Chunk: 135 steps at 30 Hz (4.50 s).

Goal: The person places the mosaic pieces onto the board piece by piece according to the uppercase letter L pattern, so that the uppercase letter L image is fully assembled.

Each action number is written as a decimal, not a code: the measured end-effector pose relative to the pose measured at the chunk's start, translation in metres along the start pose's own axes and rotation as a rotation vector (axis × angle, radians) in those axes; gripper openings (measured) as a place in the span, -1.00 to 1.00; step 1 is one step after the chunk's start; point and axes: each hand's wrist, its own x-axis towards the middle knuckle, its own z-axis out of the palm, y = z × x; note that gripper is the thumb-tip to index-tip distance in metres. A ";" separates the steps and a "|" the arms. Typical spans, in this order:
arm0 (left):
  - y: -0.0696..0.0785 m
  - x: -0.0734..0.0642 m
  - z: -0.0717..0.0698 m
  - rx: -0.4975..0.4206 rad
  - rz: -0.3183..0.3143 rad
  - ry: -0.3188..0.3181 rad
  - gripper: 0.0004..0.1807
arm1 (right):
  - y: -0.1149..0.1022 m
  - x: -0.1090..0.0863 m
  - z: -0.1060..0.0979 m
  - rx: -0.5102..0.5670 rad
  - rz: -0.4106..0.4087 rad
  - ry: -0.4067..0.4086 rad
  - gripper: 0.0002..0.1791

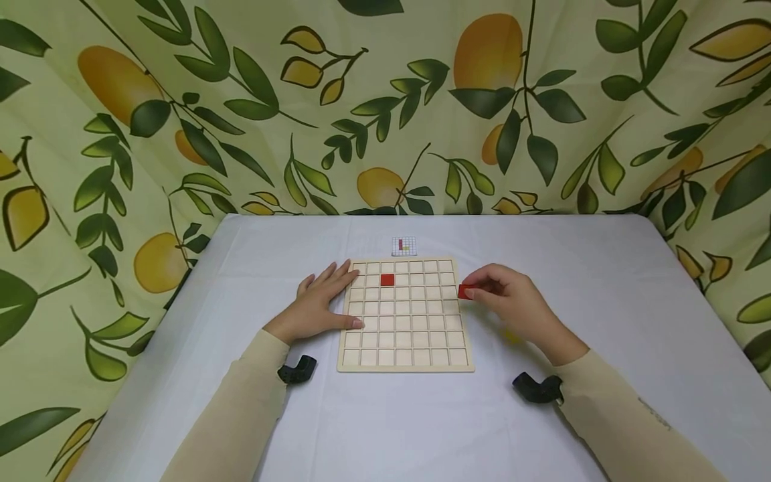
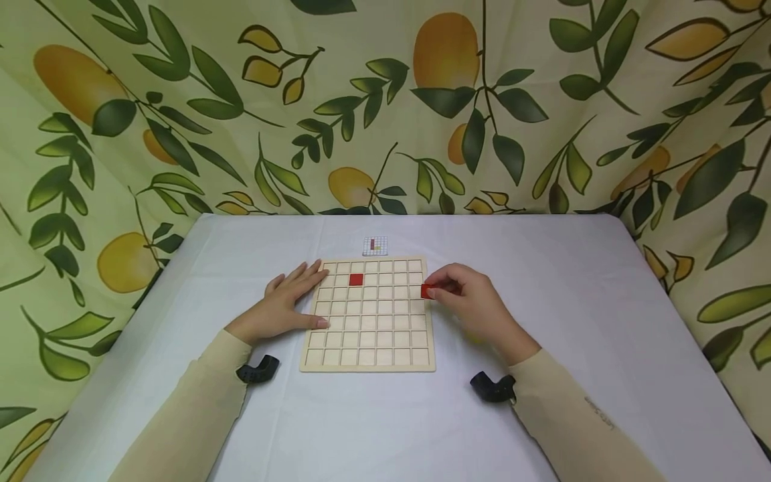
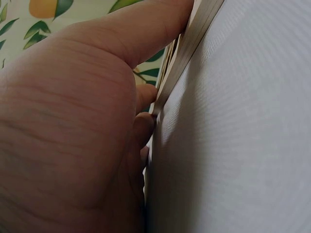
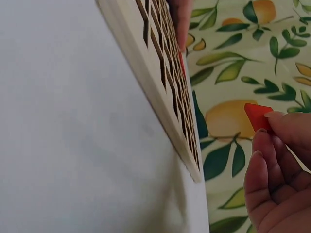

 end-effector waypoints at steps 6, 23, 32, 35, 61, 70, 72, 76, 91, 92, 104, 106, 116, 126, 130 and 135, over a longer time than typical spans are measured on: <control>0.000 -0.001 0.002 0.000 -0.012 -0.001 0.24 | -0.010 0.012 0.028 0.002 -0.013 -0.057 -0.87; 0.000 0.002 0.000 0.001 -0.014 -0.005 0.24 | -0.025 0.050 0.089 -0.026 -0.072 -0.152 -0.91; -0.001 0.001 0.001 0.001 -0.009 -0.008 0.24 | -0.023 0.067 0.101 -0.070 -0.003 -0.175 -0.92; -0.001 0.001 0.001 0.001 -0.010 -0.008 0.24 | -0.022 0.071 0.104 -0.082 0.018 -0.192 -0.91; -0.001 0.002 0.001 0.004 -0.007 0.002 0.23 | -0.027 0.065 0.090 0.125 0.105 -0.214 -0.38; -0.002 0.001 0.002 0.008 -0.010 0.005 0.23 | -0.034 0.056 0.065 0.197 0.055 -0.244 -0.29; -0.002 0.001 0.001 0.007 -0.009 0.007 0.23 | -0.034 0.053 0.058 0.204 0.042 -0.241 -0.29; -0.002 0.001 0.002 0.007 -0.009 0.007 0.23 | -0.029 0.046 0.045 0.227 0.030 -0.232 -0.29; -0.001 0.000 0.001 0.007 -0.002 0.011 0.23 | 0.002 0.014 -0.011 0.154 0.047 -0.142 -0.26; -0.001 0.000 0.002 0.008 -0.002 0.011 0.23 | 0.004 0.011 -0.015 0.148 0.050 -0.138 -0.26; -0.002 0.002 0.004 0.007 -0.020 0.010 0.23 | 0.030 -0.007 -0.054 0.012 0.108 -0.031 -0.29; -0.002 0.002 0.004 0.005 -0.021 0.009 0.23 | 0.037 -0.009 -0.057 -0.007 0.125 -0.019 -0.29; 0.000 0.002 0.005 0.001 -0.033 0.009 0.25 | 0.060 -0.016 -0.057 -0.083 0.170 -0.004 -0.39; 0.003 0.001 0.001 -0.001 -0.033 0.002 0.25 | 0.068 -0.017 -0.051 -0.247 0.085 -0.057 -0.64; 0.002 0.001 0.001 -0.004 -0.030 0.007 0.25 | 0.068 -0.018 -0.050 -0.258 0.071 -0.058 -0.80; 0.001 0.002 0.003 -0.005 -0.026 0.011 0.25 | 0.067 -0.020 -0.048 -0.272 0.089 -0.032 -0.80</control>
